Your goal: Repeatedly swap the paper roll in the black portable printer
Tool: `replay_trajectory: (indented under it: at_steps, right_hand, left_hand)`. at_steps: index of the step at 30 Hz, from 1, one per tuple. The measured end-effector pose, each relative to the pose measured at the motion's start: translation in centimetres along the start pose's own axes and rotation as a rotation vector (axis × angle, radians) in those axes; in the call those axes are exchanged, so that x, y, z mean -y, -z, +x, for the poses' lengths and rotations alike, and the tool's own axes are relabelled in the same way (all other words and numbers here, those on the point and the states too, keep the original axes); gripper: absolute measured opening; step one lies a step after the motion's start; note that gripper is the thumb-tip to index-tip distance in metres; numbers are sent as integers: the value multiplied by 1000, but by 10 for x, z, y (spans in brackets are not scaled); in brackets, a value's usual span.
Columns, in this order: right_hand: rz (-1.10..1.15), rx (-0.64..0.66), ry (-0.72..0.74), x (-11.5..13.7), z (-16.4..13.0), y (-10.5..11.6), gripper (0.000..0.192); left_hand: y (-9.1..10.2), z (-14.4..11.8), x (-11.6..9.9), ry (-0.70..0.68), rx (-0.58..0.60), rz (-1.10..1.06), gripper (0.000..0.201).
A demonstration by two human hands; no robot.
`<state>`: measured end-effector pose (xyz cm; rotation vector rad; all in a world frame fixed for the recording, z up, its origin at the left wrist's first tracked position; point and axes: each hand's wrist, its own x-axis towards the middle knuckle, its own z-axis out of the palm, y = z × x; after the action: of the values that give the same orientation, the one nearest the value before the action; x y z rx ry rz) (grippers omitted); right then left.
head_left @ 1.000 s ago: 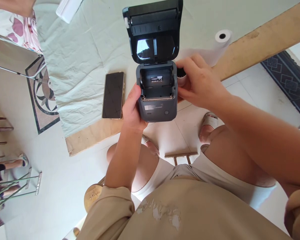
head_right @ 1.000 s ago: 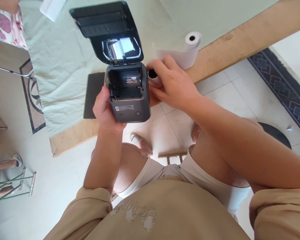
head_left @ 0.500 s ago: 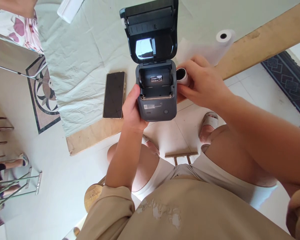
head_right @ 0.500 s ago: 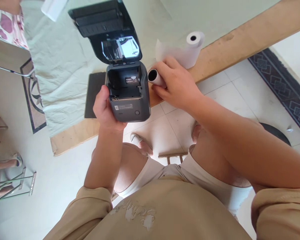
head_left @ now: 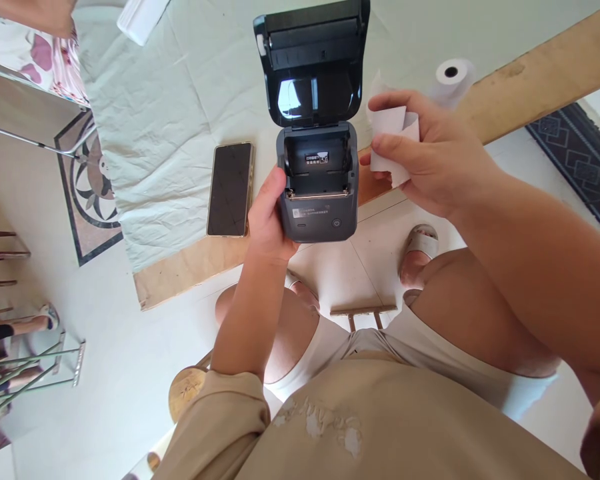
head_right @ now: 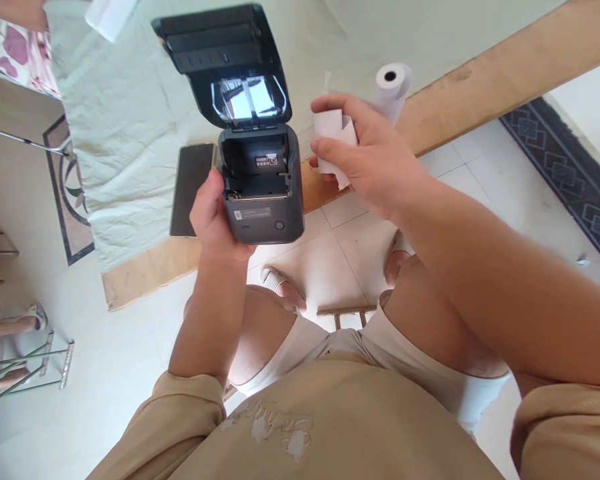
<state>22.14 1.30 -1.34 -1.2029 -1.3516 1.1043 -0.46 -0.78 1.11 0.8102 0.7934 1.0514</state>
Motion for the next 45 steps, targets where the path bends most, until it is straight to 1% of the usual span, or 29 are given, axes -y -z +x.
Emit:
replay_trajectory:
  at_steps: [2,3,5,6,8,9,10,11,13,14,15,16,18,20,22,23,25,28,32,34,36,39,40,42,43,45]
  right_hand:
    - [196,41,-163,-3,5,5,49]
    - [253,52,-213,-5,7,7,46]
    - [275,59,-234,-7,11,11,32]
    - [282,59,-244,-7,11,12,29]
    - [263,25,-233,-2,9,11,29]
    - [217,-8,-194,3,6,8,33]
    - [138,-51,-114,10,2,5,39]
    - [37,-95,-5,18,-3,1,44]
    - [-180,-166,266,35,-13,-7,49]
    - [-242,-171,357,43,-18,-11,51]
    - [-267,-160,418,49,-22,-15,52]
    - [-269,-126,443,54,-25,-18,52]
    - [-275,-59,447,60,-29,-24,48]
    - [-372,-58,443,60,-30,-28,35]
    - [-522,-95,440,58,-28,-31,22]
    - [-584,-101,429,57,-27,-32,19]
    - [-662,-59,396,56,-23,-32,17]
    - [-681,6,376,55,-19,-32,13]
    - [-662,-32,410,58,-20,-31,10]
    - [-650,-28,453,56,-23,-31,12]
    - [-649,30,556,52,-26,-30,13]
    - [-700,116,747,43,-28,-29,12]
    - [-706,130,781,41,-28,-29,15]
    - [-682,131,787,40,-28,-27,20]
    - [-647,112,782,40,-28,-26,18]
    - [-563,-9,786,43,-27,-24,11]
  left_hand:
    - [1,0,1,-22,24,-25,43]
    - [2,1,2,-33,28,-38,43]
    - [3,1,4,-46,42,-62,45]
    - [3,2,4,-51,55,-74,46]
    - [4,2,5,-59,66,-87,45]
    - [4,3,5,-64,62,-87,44]
    - [4,3,5,-69,53,-85,43]
    - [4,3,5,-68,45,-80,41]
    - [3,3,5,-56,39,-62,40]
    - [3,3,5,-54,34,-50,39]
    - [2,3,5,-57,22,-36,37]
    - [1,3,5,-60,4,-22,34]
    - [-1,3,5,-56,-23,-3,29]
    - [-2,3,6,-50,-28,20,27]
    - [-3,4,6,-65,-18,54,29]
    - [-3,4,6,-77,-11,74,30]
    - [-3,3,6,-85,8,100,31]
    - [-3,2,6,-74,26,86,32]
    - [-5,0,4,-63,20,40,32]
    - [-6,-1,3,-66,35,32,29]
    - [-6,-2,2,-74,56,27,29]
    - [-3,-1,5,-104,53,60,39]
    - [-1,1,7,-117,44,90,44]
    - [5,6,12,-141,46,159,58]
    - [8,9,14,-149,56,184,65]
    - [13,13,17,-162,91,201,75]
